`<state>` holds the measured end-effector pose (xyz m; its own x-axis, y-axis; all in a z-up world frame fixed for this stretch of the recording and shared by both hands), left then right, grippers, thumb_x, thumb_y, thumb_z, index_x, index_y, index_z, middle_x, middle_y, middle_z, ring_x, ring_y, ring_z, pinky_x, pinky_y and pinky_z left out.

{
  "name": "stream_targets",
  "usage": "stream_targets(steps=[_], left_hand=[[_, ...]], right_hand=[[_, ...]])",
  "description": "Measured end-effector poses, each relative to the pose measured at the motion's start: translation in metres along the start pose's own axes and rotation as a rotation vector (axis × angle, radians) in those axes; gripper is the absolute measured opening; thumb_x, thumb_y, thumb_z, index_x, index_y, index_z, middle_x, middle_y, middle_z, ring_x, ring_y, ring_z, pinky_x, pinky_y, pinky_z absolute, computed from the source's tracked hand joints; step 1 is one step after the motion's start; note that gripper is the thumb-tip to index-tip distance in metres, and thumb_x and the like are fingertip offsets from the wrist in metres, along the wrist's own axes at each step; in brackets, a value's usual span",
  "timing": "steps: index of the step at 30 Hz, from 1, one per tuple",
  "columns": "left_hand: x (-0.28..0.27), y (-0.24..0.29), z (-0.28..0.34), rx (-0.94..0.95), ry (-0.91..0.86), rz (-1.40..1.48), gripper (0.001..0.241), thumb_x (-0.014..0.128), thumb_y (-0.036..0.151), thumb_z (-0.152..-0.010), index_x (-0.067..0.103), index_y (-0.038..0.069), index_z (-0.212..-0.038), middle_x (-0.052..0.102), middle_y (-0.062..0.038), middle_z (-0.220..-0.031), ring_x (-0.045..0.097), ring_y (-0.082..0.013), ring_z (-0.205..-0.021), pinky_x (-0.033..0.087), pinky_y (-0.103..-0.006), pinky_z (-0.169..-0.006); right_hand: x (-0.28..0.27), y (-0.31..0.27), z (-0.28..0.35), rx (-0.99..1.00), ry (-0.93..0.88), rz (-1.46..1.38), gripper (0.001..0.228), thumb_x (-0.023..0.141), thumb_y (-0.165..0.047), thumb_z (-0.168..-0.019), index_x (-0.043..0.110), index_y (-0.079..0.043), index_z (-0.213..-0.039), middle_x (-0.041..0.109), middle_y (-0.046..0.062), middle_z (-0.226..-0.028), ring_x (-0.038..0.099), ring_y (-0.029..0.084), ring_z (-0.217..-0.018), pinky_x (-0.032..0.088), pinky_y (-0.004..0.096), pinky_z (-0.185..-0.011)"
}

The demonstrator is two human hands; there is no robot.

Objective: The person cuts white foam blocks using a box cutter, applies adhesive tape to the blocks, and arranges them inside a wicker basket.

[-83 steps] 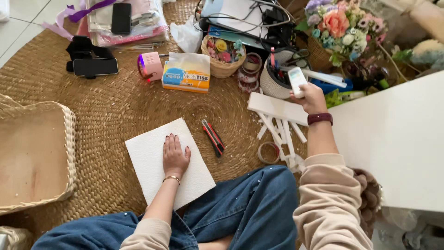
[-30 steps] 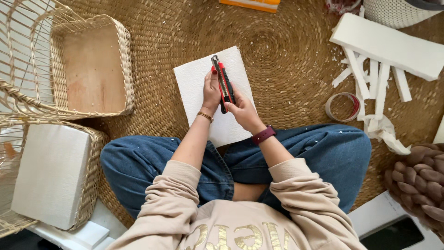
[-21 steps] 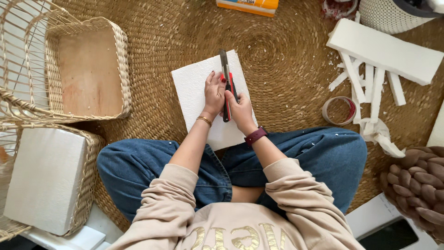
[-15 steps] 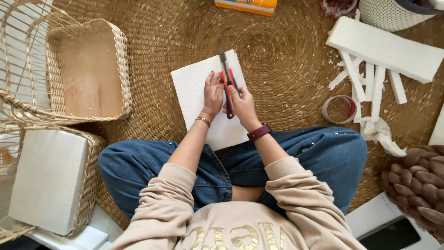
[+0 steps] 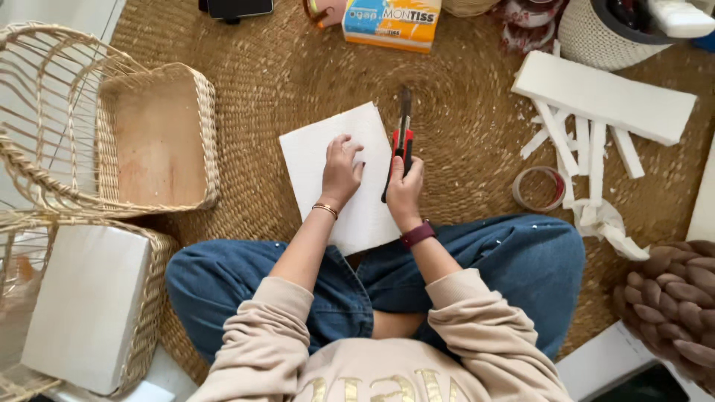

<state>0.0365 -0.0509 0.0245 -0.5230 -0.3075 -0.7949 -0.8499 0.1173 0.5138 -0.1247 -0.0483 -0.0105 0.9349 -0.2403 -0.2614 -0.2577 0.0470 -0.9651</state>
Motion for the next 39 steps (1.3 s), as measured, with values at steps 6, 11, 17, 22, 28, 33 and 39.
stream_targets(steps=[6, 11, 17, 22, 28, 33, 39], left_hand=[[0.019, 0.038, 0.066, 0.159, -0.046, -0.609, 0.008, 0.061, 0.021, -0.071, 0.054, 0.02, -0.076, 0.054, 0.001, -0.08, 0.054, -0.0201, -0.075, 0.042, -0.0363, -0.057], [0.012, 0.079, 0.125, 0.047, -0.275, -0.532, 0.084, 0.069, 0.044, -0.06, 0.051, 0.0, -0.129, 0.049, -0.025, -0.134, 0.048, -0.0398, -0.122, 0.045, -0.0535, -0.082], [0.028, 0.079, 0.131, 0.156, -0.146, -0.69, 0.078, 0.064, 0.022, -0.064, 0.045, -0.004, -0.135, 0.045, -0.033, -0.136, 0.046, -0.0499, -0.122, 0.043, -0.0629, -0.081], [0.014, 0.057, 0.112, 0.161, -0.233, -0.734, 0.064, 0.065, 0.019, -0.074, 0.049, -0.001, -0.133, 0.048, -0.03, -0.134, 0.051, -0.0475, -0.118, 0.049, -0.0574, -0.079], [-0.008, 0.004, 0.077, 0.061, -0.524, -0.654, 0.112, 0.092, 0.028, -0.049, 0.037, 0.0, -0.142, 0.037, -0.028, -0.145, 0.04, -0.0441, -0.13, 0.045, -0.0558, -0.094], [-0.023, -0.004, 0.057, 0.081, -0.428, -0.478, 0.11, 0.076, 0.071, -0.052, 0.048, 0.001, -0.133, 0.051, -0.023, -0.129, 0.052, -0.0373, -0.119, 0.049, -0.0478, -0.089], [-0.019, -0.008, 0.005, 0.062, -0.295, -0.535, 0.075, 0.045, 0.055, -0.094, 0.024, 0.011, -0.152, 0.065, -0.013, -0.087, 0.067, -0.0345, -0.072, 0.053, -0.0495, -0.063]], right_hand=[[0.002, 0.02, -0.003, 0.142, -0.065, 0.042, 0.035, 0.055, -0.04, -0.097, 0.054, -0.005, -0.099, 0.058, 0.022, -0.085, 0.059, 0.041, -0.088, 0.046, 0.046, -0.074], [0.002, 0.035, -0.017, 0.295, -0.13, 0.084, 0.039, 0.055, -0.046, -0.095, 0.056, -0.006, -0.097, 0.063, 0.02, -0.088, 0.062, 0.037, -0.092, 0.047, 0.045, -0.077], [-0.004, 0.038, -0.021, 0.392, -0.15, 0.041, 0.043, 0.056, -0.046, -0.092, 0.057, -0.003, -0.094, 0.063, 0.022, -0.091, 0.062, 0.035, -0.093, 0.047, 0.046, -0.076], [0.013, 0.034, -0.023, 0.422, -0.169, -0.178, 0.032, 0.057, -0.041, -0.093, 0.058, -0.009, -0.091, 0.071, 0.011, -0.087, 0.067, 0.019, -0.078, 0.051, 0.034, -0.064], [0.036, 0.015, -0.02, 0.49, -0.398, -0.543, 0.03, 0.052, -0.035, -0.098, 0.045, -0.007, -0.109, 0.068, 0.02, -0.105, 0.072, 0.026, -0.077, 0.062, 0.035, -0.059], [0.03, 0.007, -0.028, 0.385, -0.33, -0.396, 0.032, 0.052, -0.027, -0.097, 0.042, -0.007, -0.122, 0.069, 0.015, -0.088, 0.07, 0.023, -0.055, 0.062, 0.034, -0.044], [0.039, -0.004, -0.053, 0.182, -0.296, 0.02, 0.036, 0.054, -0.028, -0.094, 0.051, -0.011, -0.125, 0.067, 0.013, -0.092, 0.071, 0.027, -0.076, 0.059, 0.038, -0.056]])
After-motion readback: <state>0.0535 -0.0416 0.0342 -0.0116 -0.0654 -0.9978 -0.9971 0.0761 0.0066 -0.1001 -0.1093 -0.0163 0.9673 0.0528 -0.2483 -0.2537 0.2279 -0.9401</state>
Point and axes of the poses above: each hand's wrist, its own z-axis away from the middle knuckle, its own x-axis out of the palm, y = z × x, the point moved 5 cm from there along -z, towards the middle knuckle
